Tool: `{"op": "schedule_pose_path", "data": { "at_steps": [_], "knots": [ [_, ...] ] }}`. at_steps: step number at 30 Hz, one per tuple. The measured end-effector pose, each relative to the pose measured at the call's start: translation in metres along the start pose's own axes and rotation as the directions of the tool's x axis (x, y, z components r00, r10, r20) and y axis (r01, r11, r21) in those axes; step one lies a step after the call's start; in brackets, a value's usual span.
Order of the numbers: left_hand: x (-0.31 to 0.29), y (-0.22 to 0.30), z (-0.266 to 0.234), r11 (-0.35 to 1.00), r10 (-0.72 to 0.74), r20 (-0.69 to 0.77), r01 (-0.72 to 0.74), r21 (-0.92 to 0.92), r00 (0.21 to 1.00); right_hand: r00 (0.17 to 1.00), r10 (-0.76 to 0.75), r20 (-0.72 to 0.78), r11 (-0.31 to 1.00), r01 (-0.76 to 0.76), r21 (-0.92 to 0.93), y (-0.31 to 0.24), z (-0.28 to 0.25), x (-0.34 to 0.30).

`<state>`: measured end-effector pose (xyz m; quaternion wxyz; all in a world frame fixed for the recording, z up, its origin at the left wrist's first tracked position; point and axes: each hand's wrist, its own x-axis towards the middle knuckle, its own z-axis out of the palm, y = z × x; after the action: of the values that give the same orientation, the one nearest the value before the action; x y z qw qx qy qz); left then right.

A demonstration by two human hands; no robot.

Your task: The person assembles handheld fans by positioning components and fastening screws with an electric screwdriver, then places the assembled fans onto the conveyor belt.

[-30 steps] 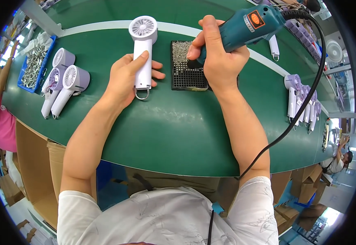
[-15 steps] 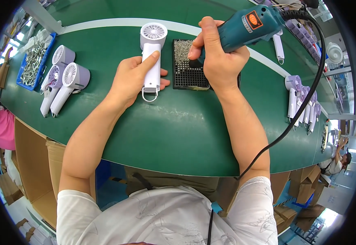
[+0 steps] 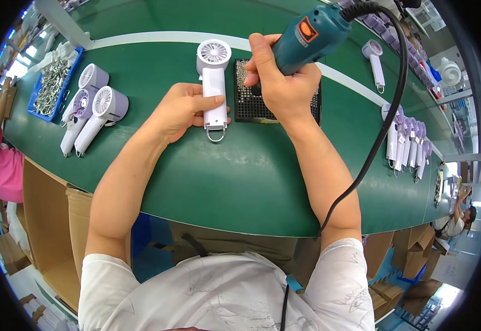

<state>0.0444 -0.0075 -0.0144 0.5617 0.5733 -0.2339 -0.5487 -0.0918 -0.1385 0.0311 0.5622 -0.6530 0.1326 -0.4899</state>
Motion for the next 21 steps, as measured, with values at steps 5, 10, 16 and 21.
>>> {"op": "schedule_pose_path", "data": {
  "at_steps": [5, 10, 16, 21],
  "knots": [
    [0.0, -0.002, 0.0, 1.0, 0.017, -0.006, -0.017, -0.005, 1.0, 0.999, -0.02, -0.044, 1.0, 0.021, 0.008, -0.002, -0.002, -0.001],
    [0.001, -0.004, 0.001, 0.999, 0.044, 0.003, -0.044, -0.005, 0.999, 0.997, -0.064, -0.045, 0.989, 0.069, 0.134, -0.021, -0.001, -0.003],
    [0.003, -0.008, -0.001, 0.999, 0.05, -0.009, -0.05, 0.014, 0.999, 0.991, -0.109, 0.081, 0.925, 0.071, 0.374, -0.035, 0.013, -0.02],
    [-0.001, -0.001, 0.001, 0.998, 0.038, -0.001, -0.037, 0.059, 0.999, 0.977, -0.154, 0.15, 0.922, 0.088, 0.377, -0.035, 0.018, -0.027]
  ]
}}
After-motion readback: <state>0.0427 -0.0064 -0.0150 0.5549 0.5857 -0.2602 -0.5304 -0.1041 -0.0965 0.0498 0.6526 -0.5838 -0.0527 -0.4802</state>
